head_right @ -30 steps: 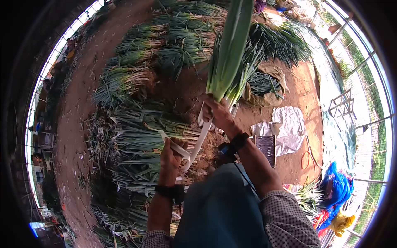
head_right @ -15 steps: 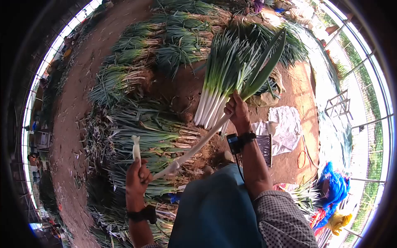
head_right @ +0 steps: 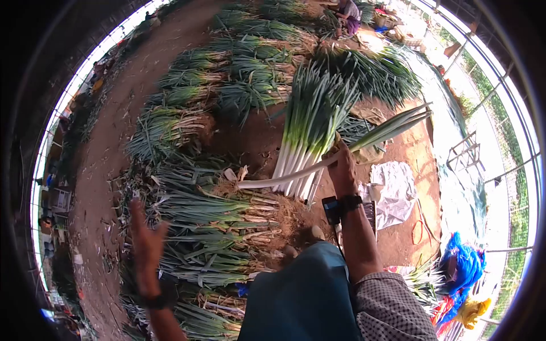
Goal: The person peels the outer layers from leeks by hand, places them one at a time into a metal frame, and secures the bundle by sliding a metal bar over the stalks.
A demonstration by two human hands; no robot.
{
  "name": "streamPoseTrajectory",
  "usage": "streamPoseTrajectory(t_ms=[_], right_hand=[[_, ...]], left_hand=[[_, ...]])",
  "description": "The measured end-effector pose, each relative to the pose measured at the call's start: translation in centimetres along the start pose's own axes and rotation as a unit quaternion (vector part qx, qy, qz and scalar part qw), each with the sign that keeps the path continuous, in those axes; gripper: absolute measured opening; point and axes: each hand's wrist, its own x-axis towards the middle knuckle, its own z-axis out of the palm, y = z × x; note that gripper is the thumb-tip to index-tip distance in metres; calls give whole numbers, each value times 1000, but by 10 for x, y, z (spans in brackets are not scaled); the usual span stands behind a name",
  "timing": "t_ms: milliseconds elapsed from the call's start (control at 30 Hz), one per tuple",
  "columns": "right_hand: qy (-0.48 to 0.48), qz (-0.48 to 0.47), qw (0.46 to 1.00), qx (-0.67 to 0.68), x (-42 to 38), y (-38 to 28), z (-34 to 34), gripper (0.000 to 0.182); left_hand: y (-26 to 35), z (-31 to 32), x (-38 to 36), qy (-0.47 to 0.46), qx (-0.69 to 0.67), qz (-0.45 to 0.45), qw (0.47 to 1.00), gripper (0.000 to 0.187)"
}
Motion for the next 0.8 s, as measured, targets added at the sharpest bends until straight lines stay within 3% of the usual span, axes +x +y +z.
streamPoseTrajectory(t_ms=[33,67,133,233,333,400,433,533,633,733,767,800], right_hand=[[-5,26,999,31,-3,-5,11,20],[-18,72,996,58,0,-9,9,20],[-5,71,995,70,2,-11,21,18],[6,80,996,40,-5,-28,33,22],[-9,82,995,53,-11,-46,42,24],[3,98,990,100,-12,-60,56,26],[-27,97,989,109,-4,-57,46,26],[-54,112,984,129,4,-35,30,27],[-60,108,980,158,2,-19,31,27],[-28,110,986,121,6,-20,22,26],[-28,104,987,120,6,-25,25,26],[-29,101,988,115,5,-30,27,26]], left_hand=[[16,48,-7,-11,-18,122,992,101],[40,85,-12,9,-71,165,984,103],[75,132,-21,12,-164,171,971,100],[93,162,-30,-1,-346,175,922,64],[69,215,-36,-46,-373,126,918,22],[74,216,-44,-71,-369,77,924,8],[74,215,-48,-83,-363,51,927,6],[48,216,-49,-14,-245,116,962,5],[3,204,-35,-146,-271,-67,949,10],[-31,173,-35,73,-145,88,983,25],[-27,154,-36,-21,-222,6,975,40],[-10,141,-38,-4,-214,89,973,42]])
